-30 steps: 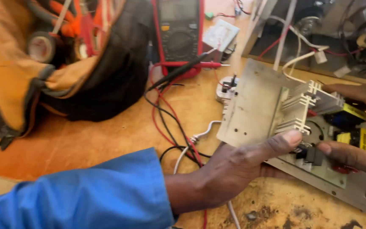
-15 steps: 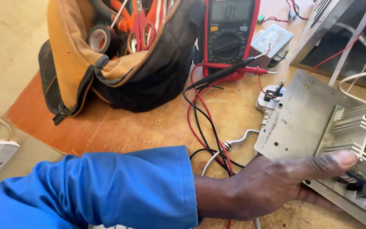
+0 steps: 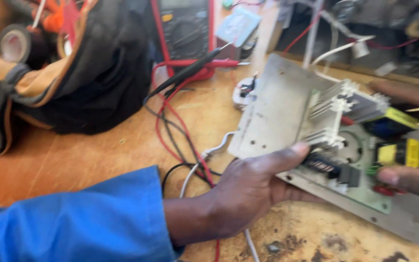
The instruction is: Soldering components onto a circuit board and then assembling the board into an ultrasonic cleaner housing.
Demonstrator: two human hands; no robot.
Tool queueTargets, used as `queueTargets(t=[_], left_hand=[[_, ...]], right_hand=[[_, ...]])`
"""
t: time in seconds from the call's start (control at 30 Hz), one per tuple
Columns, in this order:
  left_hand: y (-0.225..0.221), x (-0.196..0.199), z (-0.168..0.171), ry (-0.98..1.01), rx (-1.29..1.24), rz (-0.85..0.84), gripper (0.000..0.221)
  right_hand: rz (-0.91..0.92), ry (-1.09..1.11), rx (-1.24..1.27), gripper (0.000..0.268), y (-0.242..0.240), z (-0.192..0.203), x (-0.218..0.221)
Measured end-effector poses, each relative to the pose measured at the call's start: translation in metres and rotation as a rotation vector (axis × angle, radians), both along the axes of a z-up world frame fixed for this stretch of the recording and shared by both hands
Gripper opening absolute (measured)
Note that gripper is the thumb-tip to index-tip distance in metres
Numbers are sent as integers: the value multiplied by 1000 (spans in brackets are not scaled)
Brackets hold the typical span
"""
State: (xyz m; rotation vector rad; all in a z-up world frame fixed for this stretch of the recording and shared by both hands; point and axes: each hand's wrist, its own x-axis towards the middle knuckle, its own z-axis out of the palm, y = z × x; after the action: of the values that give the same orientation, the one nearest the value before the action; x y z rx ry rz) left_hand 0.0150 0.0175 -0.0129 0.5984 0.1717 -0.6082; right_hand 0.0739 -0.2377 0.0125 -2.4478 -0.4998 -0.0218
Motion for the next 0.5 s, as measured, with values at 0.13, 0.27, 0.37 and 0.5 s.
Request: queueTargets(t=[0.13,0.27,0.37,0.5], left_hand=[[0,-4,-35,44,-122,57,14],[3,-7,-36,-32,-57,119,27],[3,-2,0,-223,-105,21,62],[-2,3,6,-24,33,92,65]], right_hand=[[-5,-17,-282,112,-3,31,2],[14,-4,-343,108,2,42,3],[65,-4,-319,97,5,44,0],[78,-111,-151,77,19,43,-5]])
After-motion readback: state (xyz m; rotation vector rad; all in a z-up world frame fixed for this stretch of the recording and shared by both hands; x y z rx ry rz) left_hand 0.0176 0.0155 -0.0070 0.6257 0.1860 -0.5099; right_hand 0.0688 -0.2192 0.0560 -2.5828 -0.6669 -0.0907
